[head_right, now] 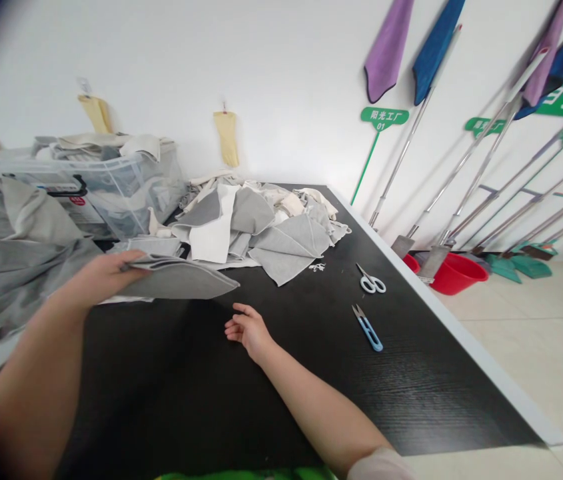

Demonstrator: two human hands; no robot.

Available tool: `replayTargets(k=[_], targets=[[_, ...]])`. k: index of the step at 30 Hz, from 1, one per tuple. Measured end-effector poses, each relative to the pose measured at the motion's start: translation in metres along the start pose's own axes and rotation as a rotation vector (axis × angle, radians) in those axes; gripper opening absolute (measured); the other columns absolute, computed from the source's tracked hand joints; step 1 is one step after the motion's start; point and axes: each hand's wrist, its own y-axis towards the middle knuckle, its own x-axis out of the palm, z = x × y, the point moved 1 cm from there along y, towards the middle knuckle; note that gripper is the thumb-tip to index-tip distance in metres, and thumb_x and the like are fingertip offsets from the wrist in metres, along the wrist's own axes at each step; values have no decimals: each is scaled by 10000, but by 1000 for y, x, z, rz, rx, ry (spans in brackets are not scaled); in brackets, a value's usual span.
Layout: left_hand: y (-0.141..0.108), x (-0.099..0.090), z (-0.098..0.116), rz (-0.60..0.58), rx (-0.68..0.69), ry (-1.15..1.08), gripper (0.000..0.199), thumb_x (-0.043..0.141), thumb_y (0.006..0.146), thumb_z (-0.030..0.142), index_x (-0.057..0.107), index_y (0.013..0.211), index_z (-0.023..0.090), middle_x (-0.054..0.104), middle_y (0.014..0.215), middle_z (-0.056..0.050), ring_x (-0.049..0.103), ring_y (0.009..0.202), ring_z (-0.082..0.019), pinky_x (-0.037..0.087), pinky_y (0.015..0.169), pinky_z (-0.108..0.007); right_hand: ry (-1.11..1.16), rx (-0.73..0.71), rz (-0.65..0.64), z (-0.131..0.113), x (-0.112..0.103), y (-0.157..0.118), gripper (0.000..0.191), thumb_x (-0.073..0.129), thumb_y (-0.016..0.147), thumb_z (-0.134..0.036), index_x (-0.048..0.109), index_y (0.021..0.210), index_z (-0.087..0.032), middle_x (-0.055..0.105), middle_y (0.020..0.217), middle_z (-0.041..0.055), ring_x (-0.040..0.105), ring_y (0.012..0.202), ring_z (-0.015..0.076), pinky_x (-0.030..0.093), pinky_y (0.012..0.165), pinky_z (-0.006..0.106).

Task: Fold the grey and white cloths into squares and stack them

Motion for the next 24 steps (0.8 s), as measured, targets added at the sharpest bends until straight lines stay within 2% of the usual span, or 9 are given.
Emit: replayTargets(k=[3,7,9,11,14,16,19,21,24], targets=[[12,-34,-16,26,-46,80,358,475,592,439,600,815,188,615,791,48,510,719,-142,379,699,-205,-3,-2,-9,0,-1,0,339,494,651,-158,437,985,-142,590,549,5,541,460,91,412,453,200],[43,-66,-45,-122,-151,215,394,510,539,458,617,815,197,620,772,66,515,720,-134,374,710,-213,-31,-17,-24,0,0,-1,274,509,637,-173,482,908,-139,583,561,5,541,471,91,413,466,207],[61,-80,-59,-128,-178,276,390,512,527,433,621,822,202,620,763,62,513,733,-136,365,727,-225,-56,-41,-26,2,0,-1,240,514,635,-187,498,870,-138,578,569,4,536,471,89,408,463,207],[76,-97,-69,5,-225,340,400,496,538,414,613,868,220,617,804,60,501,784,-148,343,767,-246,-93,-67,-39,4,0,-1,221,522,634,-201,511,846,-138,571,578,2,531,469,87,404,458,209],[86,-122,-72,308,-345,410,424,447,591,416,587,950,239,577,966,70,462,912,-179,301,835,-295,-168,-98,-80,7,1,-1,209,539,632,-217,527,825,-139,553,592,-7,525,473,86,407,459,221],[84,-127,-73,397,-392,450,424,412,638,394,565,999,231,526,1053,71,439,967,-202,293,849,-346,-230,-121,-109,10,2,-1,204,548,630,-227,536,813,-140,537,600,-15,522,477,86,411,464,229],[74,-101,-88,280,-386,534,407,405,668,352,532,1044,258,501,1093,45,448,966,-221,329,812,-380,-325,-151,-136,11,3,-1,204,552,632,-241,547,811,-142,520,615,-22,517,489,84,414,471,236],[61,-62,-107,123,-402,538,414,426,664,372,522,1055,274,515,1095,7,469,942,-229,352,785,-364,-370,-160,-146,11,4,-2,206,549,637,-246,551,817,-145,514,621,-24,513,496,82,414,473,234],[35,10,-137,-117,-396,354,399,477,638,391,576,988,226,566,1029,-49,498,905,-231,353,785,-336,-394,-156,-153,10,5,-4,202,542,643,-250,556,816,-146,509,621,-26,510,501,80,415,476,232]])
